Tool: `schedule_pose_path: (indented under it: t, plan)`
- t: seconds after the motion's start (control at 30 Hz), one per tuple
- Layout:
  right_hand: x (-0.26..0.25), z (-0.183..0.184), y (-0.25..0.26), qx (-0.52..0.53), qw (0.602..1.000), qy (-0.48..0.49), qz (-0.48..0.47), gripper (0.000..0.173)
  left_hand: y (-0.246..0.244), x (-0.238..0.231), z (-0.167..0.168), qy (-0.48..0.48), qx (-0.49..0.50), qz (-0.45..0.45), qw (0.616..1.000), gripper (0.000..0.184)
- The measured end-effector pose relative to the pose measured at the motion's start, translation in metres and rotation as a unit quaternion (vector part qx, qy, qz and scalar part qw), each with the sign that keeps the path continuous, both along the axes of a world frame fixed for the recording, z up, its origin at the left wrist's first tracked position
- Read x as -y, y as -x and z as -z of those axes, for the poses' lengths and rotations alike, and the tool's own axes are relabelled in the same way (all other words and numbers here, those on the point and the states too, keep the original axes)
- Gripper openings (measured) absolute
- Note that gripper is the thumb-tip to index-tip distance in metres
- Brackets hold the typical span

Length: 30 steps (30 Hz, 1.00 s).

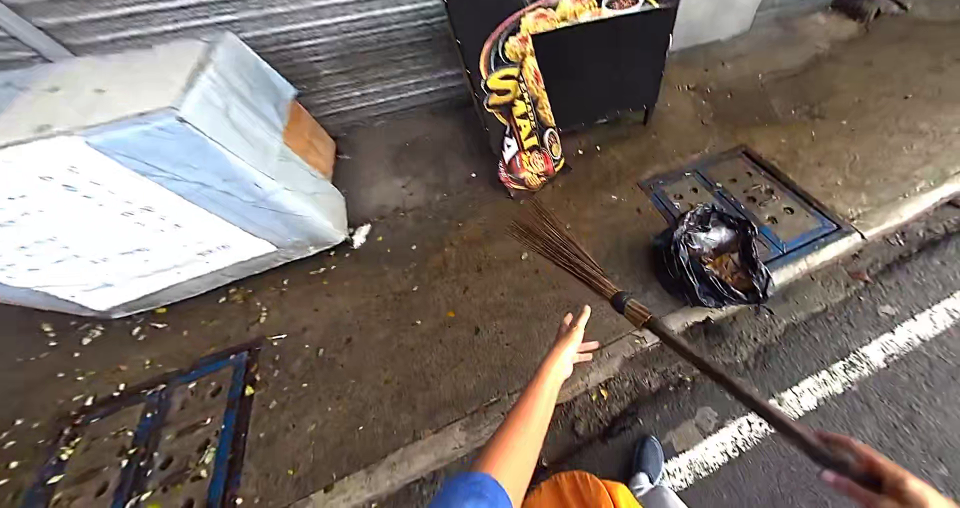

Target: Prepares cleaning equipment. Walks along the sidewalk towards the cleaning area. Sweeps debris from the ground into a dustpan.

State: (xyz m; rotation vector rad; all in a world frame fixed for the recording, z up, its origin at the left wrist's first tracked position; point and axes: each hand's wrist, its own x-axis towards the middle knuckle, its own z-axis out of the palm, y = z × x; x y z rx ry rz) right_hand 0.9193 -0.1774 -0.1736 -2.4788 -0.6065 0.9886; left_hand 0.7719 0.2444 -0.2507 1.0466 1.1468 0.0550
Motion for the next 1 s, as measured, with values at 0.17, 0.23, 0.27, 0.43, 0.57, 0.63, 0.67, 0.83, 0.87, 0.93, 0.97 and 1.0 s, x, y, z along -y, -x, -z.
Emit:
schedule_pose_path:
  t: [0.17,0.23,0.27,0.43,0.57,0.63,0.67,0.83,0.87,0.93,0.97,1.0]
  plan:
    - [-0.040,-0.054,-0.140,0.101,0.961,0.224,-0.124,0.053,0.041,0.031,0.027,0.016,-0.069,0.071,0.995,0.049]
    - [-0.089,-0.017,-0.155,0.066,0.943,0.290,-0.146,0.052,0.066,0.041,0.029,0.035,-0.113,0.056,0.991,0.046]
    - [-0.118,0.009,-0.148,0.041,0.934,0.320,-0.153,0.052,0.076,0.044,0.029,0.041,-0.128,0.043,0.990,0.045]
    - [-0.212,0.093,-0.037,-0.074,0.887,0.352,-0.290,0.052,0.088,0.037,0.024,-0.009,-0.119,0.029,0.992,0.044]
    - [-0.264,0.043,-0.034,-0.061,0.875,0.303,-0.374,0.051,0.038,0.037,0.015,-0.219,-0.059,0.260,0.939,0.081]
    - [-0.291,-0.006,-0.048,-0.044,0.863,0.288,-0.412,0.046,-0.010,0.053,-0.005,-0.320,-0.033,0.363,0.875,0.097]
    - [-0.303,-0.030,-0.053,-0.034,0.858,0.277,-0.431,0.044,-0.034,0.060,-0.015,-0.344,-0.026,0.387,0.855,0.096]
    - [-0.289,-0.076,-0.088,0.205,0.846,-0.158,-0.465,0.023,-0.111,0.018,-0.045,-0.383,-0.052,0.282,0.878,0.027]
    - [-0.281,-0.068,-0.106,0.198,0.830,-0.270,-0.447,0.022,-0.114,0.003,-0.041,-0.400,-0.052,0.247,0.881,0.027]
    - [-0.269,-0.042,-0.152,0.055,0.852,-0.335,-0.399,0.028,-0.120,-0.026,-0.041,-0.431,-0.088,0.168,0.882,0.034]
    - [-0.266,-0.020,-0.186,-0.031,0.882,-0.280,-0.377,0.030,-0.122,-0.038,-0.045,-0.443,-0.114,0.129,0.880,0.036]
    - [-0.269,0.009,-0.228,-0.106,0.908,-0.193,-0.356,0.032,-0.127,-0.050,-0.048,-0.444,-0.145,0.095,0.879,0.038]
